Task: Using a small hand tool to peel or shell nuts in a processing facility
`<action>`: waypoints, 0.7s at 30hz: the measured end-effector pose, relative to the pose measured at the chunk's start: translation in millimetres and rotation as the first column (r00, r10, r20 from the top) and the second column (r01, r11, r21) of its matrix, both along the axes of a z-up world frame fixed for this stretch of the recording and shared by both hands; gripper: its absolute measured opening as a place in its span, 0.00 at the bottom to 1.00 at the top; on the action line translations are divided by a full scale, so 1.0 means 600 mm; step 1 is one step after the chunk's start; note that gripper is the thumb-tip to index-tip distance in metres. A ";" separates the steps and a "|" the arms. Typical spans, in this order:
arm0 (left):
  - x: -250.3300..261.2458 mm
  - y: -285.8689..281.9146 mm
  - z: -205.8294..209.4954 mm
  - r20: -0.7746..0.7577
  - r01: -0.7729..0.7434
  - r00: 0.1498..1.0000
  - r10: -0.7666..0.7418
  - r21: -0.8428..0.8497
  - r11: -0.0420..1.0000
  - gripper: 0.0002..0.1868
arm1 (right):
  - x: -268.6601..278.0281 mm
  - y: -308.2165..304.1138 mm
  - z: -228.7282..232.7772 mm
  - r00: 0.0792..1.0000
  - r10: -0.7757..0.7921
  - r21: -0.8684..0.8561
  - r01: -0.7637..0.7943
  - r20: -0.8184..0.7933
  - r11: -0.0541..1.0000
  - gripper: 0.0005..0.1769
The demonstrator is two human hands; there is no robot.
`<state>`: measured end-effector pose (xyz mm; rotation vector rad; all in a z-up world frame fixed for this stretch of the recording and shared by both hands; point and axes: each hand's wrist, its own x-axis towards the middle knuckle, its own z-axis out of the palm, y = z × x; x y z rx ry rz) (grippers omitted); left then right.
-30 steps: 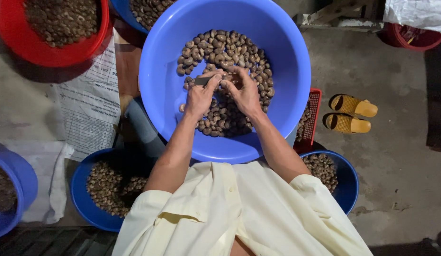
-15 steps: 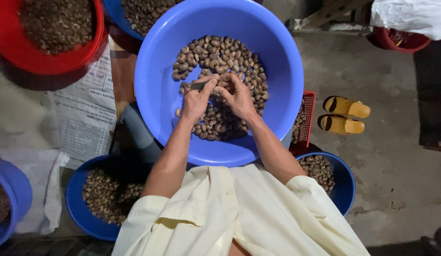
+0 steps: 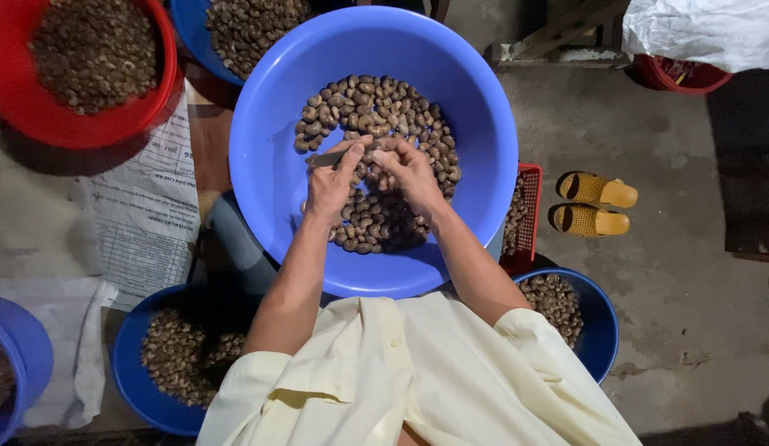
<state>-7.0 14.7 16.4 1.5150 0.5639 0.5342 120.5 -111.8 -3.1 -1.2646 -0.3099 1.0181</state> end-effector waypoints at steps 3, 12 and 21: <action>0.005 -0.013 -0.009 0.056 0.029 0.998 -0.028 -0.012 1.000 0.18 | 0.007 -0.001 -0.017 0.995 -0.030 0.002 0.030 -0.097 1.000 0.18; 0.009 -0.012 0.006 0.068 0.023 0.997 -0.022 -0.013 1.000 0.14 | 0.002 0.001 0.024 0.967 -0.015 0.065 0.032 -0.255 0.997 0.20; 0.011 -0.020 0.035 0.097 0.019 0.995 -0.016 -0.021 1.000 0.14 | -0.003 0.001 0.032 0.971 -0.004 0.088 0.025 -0.239 0.996 0.19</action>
